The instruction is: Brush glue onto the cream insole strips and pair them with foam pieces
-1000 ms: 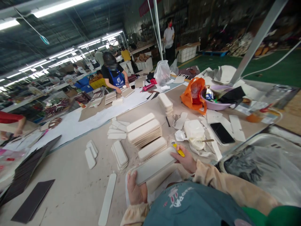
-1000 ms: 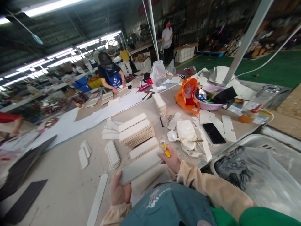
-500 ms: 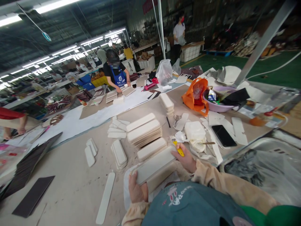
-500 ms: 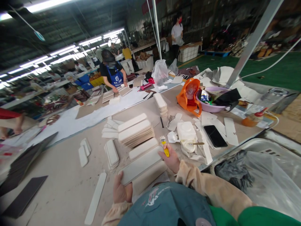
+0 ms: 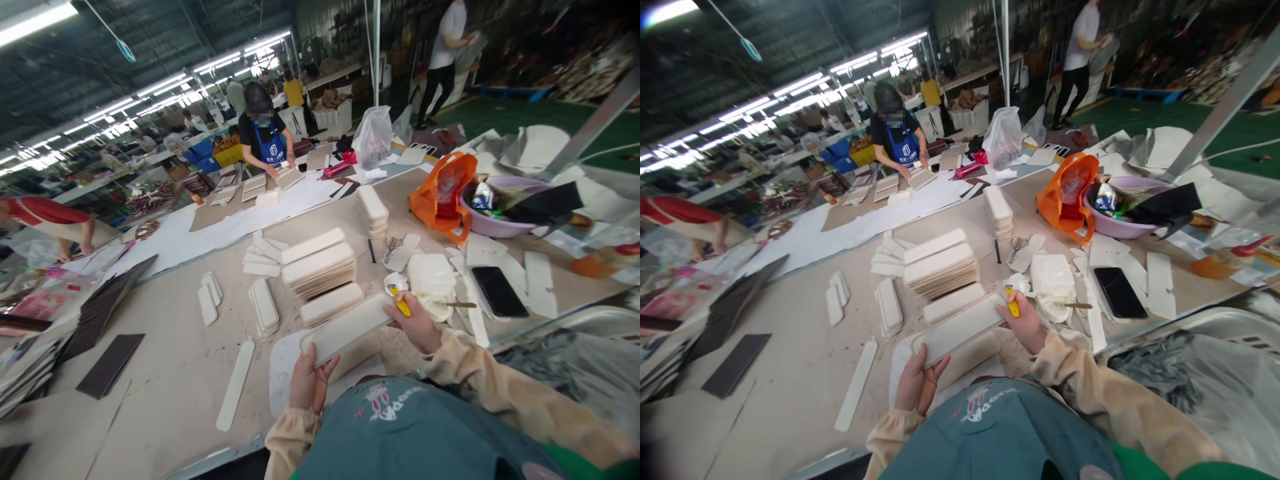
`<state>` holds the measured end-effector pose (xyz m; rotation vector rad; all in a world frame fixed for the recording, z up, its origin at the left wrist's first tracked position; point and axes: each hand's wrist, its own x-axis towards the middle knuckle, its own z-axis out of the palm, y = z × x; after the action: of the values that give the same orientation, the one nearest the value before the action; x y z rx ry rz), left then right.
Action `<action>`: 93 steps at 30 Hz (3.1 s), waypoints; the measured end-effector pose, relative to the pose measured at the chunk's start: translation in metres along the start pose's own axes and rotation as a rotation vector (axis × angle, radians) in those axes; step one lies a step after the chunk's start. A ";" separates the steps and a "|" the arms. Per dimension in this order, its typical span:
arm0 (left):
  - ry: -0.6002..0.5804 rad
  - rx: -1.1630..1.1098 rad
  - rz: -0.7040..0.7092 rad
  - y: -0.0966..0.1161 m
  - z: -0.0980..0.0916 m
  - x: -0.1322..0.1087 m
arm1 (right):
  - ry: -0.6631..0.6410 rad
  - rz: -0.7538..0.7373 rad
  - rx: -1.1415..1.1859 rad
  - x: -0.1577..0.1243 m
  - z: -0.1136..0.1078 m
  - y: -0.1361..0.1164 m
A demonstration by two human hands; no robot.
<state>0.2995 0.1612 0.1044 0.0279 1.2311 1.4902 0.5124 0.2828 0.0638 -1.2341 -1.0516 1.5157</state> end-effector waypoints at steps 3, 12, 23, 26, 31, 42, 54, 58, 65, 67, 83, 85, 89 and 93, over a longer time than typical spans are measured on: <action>-0.005 -0.029 0.024 -0.004 0.001 0.000 | -0.047 0.099 0.104 -0.002 0.001 -0.007; 0.023 -0.022 0.048 -0.014 -0.004 -0.004 | -0.078 0.081 0.111 -0.001 -0.005 -0.009; 0.065 0.118 0.035 -0.019 -0.005 -0.010 | -0.077 -0.017 -0.042 0.000 -0.016 -0.003; 0.086 0.096 0.028 -0.022 -0.007 -0.010 | -0.086 -0.039 -0.055 0.000 -0.017 0.000; 0.071 0.024 -0.028 -0.018 -0.013 -0.015 | -0.104 -0.023 -0.062 0.000 -0.016 0.006; 0.004 0.208 0.034 0.000 -0.042 0.008 | -0.045 -0.030 -0.059 -0.012 0.016 -0.006; -0.033 0.217 -0.082 0.024 -0.057 0.038 | 0.100 -0.109 -0.180 -0.007 0.033 0.020; -0.052 0.225 -0.112 0.028 -0.059 0.047 | 0.135 -0.132 -0.275 -0.005 0.034 0.026; -0.103 0.227 -0.169 0.033 -0.061 0.062 | 0.211 -0.015 -0.129 0.003 0.044 0.031; -0.118 0.210 -0.185 0.034 -0.061 0.067 | 0.221 -0.010 -0.125 0.006 0.045 0.029; -0.001 0.452 -0.087 0.035 -0.065 0.134 | 0.273 -0.040 -0.291 0.048 0.042 0.059; 0.044 0.531 -0.042 0.035 -0.066 0.150 | 0.292 -0.044 -0.340 0.058 0.043 0.067; 0.078 0.763 0.056 0.032 -0.069 0.180 | 0.330 -0.035 -0.463 0.078 0.045 0.081; 0.109 1.070 0.131 0.033 -0.066 0.199 | 0.356 -0.010 -0.567 0.096 0.048 0.091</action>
<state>0.1653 0.2710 -0.0184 0.7522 2.0122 0.7866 0.4436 0.3503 -0.0387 -1.8021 -1.2786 0.9558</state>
